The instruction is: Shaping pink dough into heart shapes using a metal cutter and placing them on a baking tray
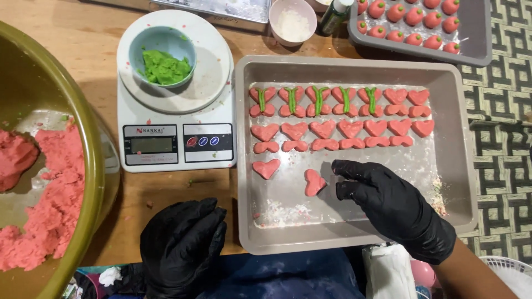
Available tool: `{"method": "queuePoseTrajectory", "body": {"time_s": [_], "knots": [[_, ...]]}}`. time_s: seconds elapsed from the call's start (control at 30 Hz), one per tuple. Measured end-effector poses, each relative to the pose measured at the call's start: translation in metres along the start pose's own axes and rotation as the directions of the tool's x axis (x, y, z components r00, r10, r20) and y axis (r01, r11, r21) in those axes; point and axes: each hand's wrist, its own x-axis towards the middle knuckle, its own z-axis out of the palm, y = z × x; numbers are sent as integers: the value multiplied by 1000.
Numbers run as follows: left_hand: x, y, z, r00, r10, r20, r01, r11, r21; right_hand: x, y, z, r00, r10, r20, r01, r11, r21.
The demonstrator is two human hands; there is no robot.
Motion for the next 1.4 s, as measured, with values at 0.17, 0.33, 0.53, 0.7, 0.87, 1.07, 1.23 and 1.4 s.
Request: {"method": "queuePoseTrajectory", "body": {"time_s": [0.17, 0.33, 0.53, 0.7, 0.87, 1.07, 1.23, 1.4], "knots": [[-3, -1, 2, 1000, -14, -8, 14, 1000, 8, -6, 2, 5, 985, 163, 47, -153, 973, -172], [-4, 1, 3, 1000, -27, -5, 27, 999, 16, 6, 6, -11, 990, -137, 43, 142, 982, -127], [1, 3, 1, 1000, -28, -5, 29, 999, 26, 18, 8, -15, 973, -226, 50, 231, 959, -163], [-1, 2, 2, 999, -36, 4, 36, 999, -6, 19, 18, -5, 960, -273, 63, 280, 913, -296], [-4, 0, 1, 999, -25, 19, 25, 1000, 18, 17, 18, 0, 960, -273, 60, 279, 915, -290], [-2, 2, 0, 999, -36, 24, 35, 999, 27, 24, 11, -2, 964, -266, 22, 259, 912, -317], [-2, 1, 2, 999, -42, 28, 42, 999, 33, 21, 15, 2, 967, -251, 45, 254, 934, -252], [-3, 1, 1, 999, -32, 18, 32, 999, 16, 20, 19, 4, 963, -262, 61, 269, 938, -218]]}}
